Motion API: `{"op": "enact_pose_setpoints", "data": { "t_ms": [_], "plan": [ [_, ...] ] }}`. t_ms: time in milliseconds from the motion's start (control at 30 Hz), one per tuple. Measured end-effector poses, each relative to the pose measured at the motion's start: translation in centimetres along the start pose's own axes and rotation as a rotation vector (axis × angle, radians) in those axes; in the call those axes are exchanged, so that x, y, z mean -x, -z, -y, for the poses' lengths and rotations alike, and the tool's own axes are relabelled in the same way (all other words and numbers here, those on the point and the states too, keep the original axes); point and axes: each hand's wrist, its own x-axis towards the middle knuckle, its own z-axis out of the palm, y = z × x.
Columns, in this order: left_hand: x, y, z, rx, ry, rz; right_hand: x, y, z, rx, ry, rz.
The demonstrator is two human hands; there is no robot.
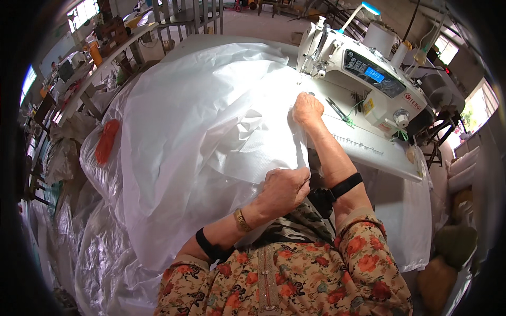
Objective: Sewing the edges of a large white plastic sheet using an industrial sewing machine.
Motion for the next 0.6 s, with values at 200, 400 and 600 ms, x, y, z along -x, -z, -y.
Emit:
{"op": "enact_pose_setpoints", "data": {
  "t_ms": [200,400,600],
  "plan": [
    [0.3,-0.2,0.3,-0.036,0.011,0.057,0.4,-0.9,-1.5,0.012,0.129,-0.096],
    [1.1,-0.8,1.4,-0.079,-0.016,0.098,0.9,0.0,-0.3,0.134,0.241,-0.067],
    [1.5,-1.2,2.3,-0.147,-0.094,0.111,1.1,1.9,1.2,0.266,0.313,0.14]
  ]
}}
